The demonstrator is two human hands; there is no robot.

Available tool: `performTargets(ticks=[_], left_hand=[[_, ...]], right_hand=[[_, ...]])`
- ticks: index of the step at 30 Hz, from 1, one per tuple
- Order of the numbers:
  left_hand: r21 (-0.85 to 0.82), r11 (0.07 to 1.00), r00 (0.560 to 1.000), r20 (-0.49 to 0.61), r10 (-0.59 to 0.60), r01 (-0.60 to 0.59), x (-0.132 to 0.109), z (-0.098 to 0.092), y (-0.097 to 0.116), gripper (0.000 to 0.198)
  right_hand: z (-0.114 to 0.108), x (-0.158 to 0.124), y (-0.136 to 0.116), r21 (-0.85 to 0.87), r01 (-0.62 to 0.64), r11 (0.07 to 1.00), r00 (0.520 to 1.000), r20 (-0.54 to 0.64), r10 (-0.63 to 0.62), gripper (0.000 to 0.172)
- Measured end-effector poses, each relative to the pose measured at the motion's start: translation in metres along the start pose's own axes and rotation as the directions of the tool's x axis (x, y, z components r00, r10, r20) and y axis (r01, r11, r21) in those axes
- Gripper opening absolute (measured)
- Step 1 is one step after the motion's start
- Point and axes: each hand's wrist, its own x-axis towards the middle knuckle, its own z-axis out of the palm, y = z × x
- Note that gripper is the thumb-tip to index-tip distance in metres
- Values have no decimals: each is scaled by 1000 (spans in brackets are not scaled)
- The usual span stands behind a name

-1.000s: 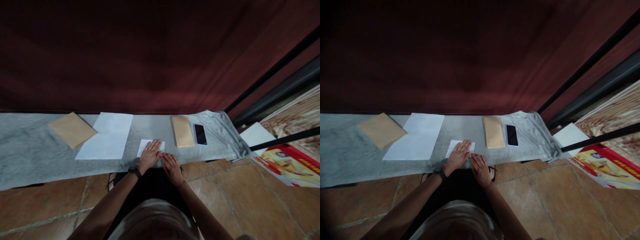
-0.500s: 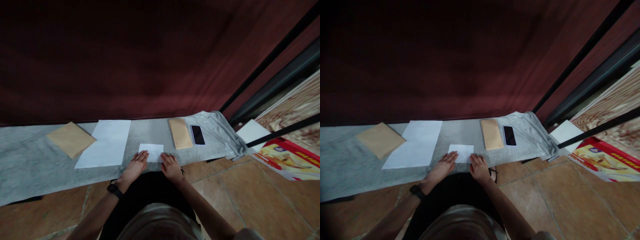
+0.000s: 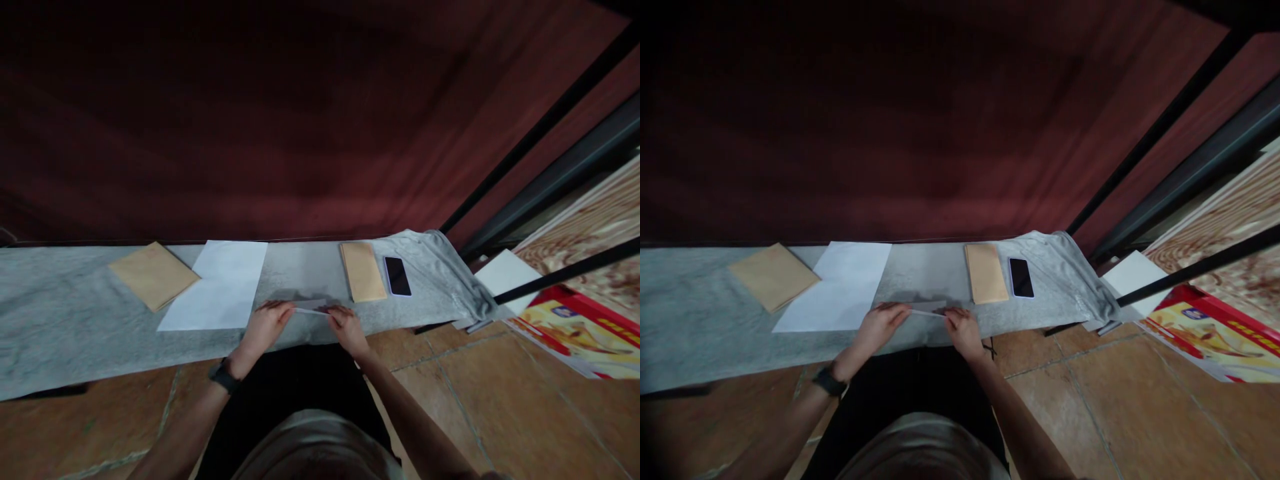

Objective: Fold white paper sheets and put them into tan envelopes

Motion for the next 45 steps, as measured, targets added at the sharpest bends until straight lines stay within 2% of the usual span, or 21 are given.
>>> performTargets(ticks=[2, 3, 4, 6, 8, 9, 11, 14, 17, 20, 23, 25, 27, 29, 31, 34, 39, 45], left_hand=[[-261, 959, 985, -102, -141, 110, 6, -7, -1, 26], [-392, 905, 964, -132, -230, 162, 9, -9, -1, 29], [-515, 832, 938, -138, -317, 205, 11, -9, -2, 34], [-701, 662, 895, -77, -439, 264, 14, -4, -4, 49], [-793, 526, 880, 26, -475, 307, 13, 8, -7, 64], [-811, 486, 874, 62, -482, 325, 12, 15, -8, 69], [-810, 466, 858, 88, -506, 357, 8, 31, -12, 72], [-741, 511, 824, 101, -557, 436, 6, 47, -13, 70], [-576, 634, 813, 95, -574, 515, 7, 51, -7, 65], [-291, 774, 817, 52, -575, 563, 8, 46, 2, 60], [57, 819, 818, 46, -573, 571, 3, 42, 10, 50], [229, 830, 853, -1, -523, 509, -1, 42, 14, 43], [315, 860, 914, -77, -398, 401, -3, 46, 18, 41], [322, 911, 966, -109, -234, 257, -1, 55, 22, 42], [273, 959, 996, -51, -69, 80, 5, 67, 25, 47], [196, 974, 992, 70, 101, -113, 16, 82, 27, 54], [197, 963, 978, 132, 160, -184, 28, 92, 20, 60], [252, 957, 988, 82, 127, -144, 29, 99, 15, 65]], right_hand=[[-4, 9, -3, 192, -100, 976, 991, -74, 116, 27], [-4, 14, -4, 277, -140, 951, 980, -96, 172, 31], [-5, 20, -6, 333, -173, 927, 969, -111, 221, 34], [-3, 31, -7, 354, -224, 908, 949, -134, 287, 37], [2, 41, -7, 305, -266, 915, 933, -159, 324, 35], [5, 45, -5, 275, -282, 919, 928, -166, 334, 33], [11, 50, -1, 229, -302, 925, 924, -166, 343, 27], [17, 52, 5, 163, -331, 930, 920, -164, 356, 22], [22, 49, 5, 29, -305, 952, 933, -189, 305, 35], [31, 40, 0, -191, -161, 968, 978, -161, 131, 47], [45, 26, -6, -303, -24, 953, 999, -38, 13, 50], [52, 17, -10, -358, 0, 934, 1000, 8, 3, 55], [57, 10, -11, -402, -5, 915, 1000, 19, 14, 59], [59, 7, -10, -430, -3, 903, 999, 28, 17, 60], [61, 6, -7, -453, 21, 891, 999, 50, 2, 60], [63, 3, 1, -474, 79, 877, 996, 74, -49, 59], [54, -13, 7, -466, 141, 874, 990, 52, -131, 51], [40, -23, 0, -452, 157, 878, 987, 106, -122, 47]])
